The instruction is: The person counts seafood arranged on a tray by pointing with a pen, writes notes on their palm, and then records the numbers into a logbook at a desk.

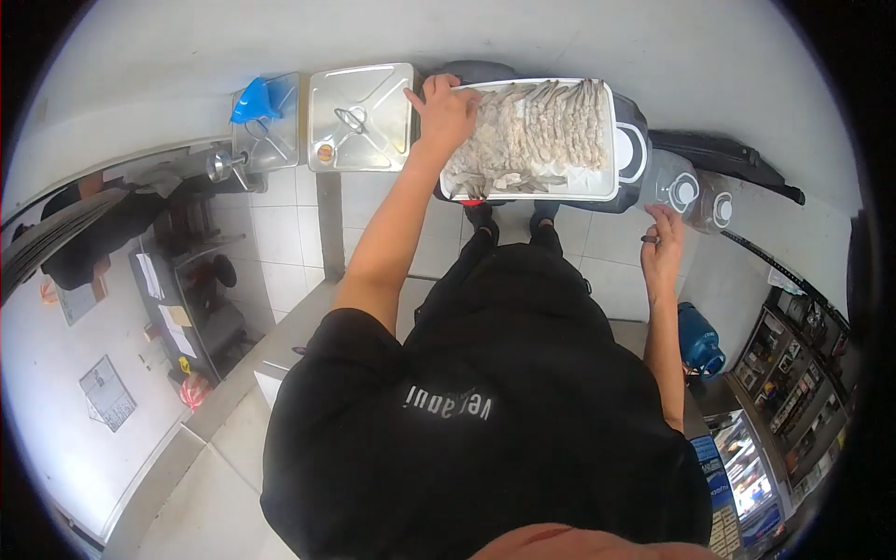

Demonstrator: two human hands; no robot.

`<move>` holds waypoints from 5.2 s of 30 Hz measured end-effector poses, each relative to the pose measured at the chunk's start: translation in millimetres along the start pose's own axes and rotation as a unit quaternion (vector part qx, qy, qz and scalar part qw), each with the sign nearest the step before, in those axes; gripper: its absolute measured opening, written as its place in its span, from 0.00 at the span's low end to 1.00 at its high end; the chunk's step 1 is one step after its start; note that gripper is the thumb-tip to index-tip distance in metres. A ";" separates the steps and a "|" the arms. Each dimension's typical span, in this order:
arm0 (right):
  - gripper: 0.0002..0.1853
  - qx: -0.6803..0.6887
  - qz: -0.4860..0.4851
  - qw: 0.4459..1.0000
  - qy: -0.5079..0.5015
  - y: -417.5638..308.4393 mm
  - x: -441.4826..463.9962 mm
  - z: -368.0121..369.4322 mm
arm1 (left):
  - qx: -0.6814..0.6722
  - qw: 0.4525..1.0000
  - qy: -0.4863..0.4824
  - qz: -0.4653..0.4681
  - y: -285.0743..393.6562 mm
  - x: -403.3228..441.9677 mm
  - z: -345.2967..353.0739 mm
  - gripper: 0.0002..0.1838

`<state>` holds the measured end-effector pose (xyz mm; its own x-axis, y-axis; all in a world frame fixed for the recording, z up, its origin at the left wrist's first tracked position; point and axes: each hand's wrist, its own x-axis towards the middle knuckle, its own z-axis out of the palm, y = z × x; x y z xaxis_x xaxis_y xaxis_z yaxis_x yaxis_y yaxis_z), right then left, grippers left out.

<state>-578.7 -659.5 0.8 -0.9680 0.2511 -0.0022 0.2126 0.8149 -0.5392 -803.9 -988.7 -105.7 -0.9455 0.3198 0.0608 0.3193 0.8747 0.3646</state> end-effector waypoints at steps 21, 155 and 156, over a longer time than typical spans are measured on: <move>0.28 0.010 0.011 1.000 -0.014 12.5 17.3 -0.4 | -0.026 0.999 -0.023 0.035 2.4 17.2 4.0 0.15; 0.19 0.057 0.140 0.983 -0.101 2.7 60.5 75.0 | 0.069 0.994 -0.068 -0.056 -17.7 -116.2 -63.3 0.20; 0.20 0.043 0.125 0.987 -0.092 3.7 60.6 75.8 | 0.068 0.993 -0.072 -0.064 -16.9 -122.5 -61.8 0.25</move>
<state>-646.7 -680.9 -65.1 -0.8960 0.3328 -0.2940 0.4439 0.6898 -0.5720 -697.4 -1065.1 -61.9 -0.9630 0.2434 -0.1157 0.2120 0.9493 0.2322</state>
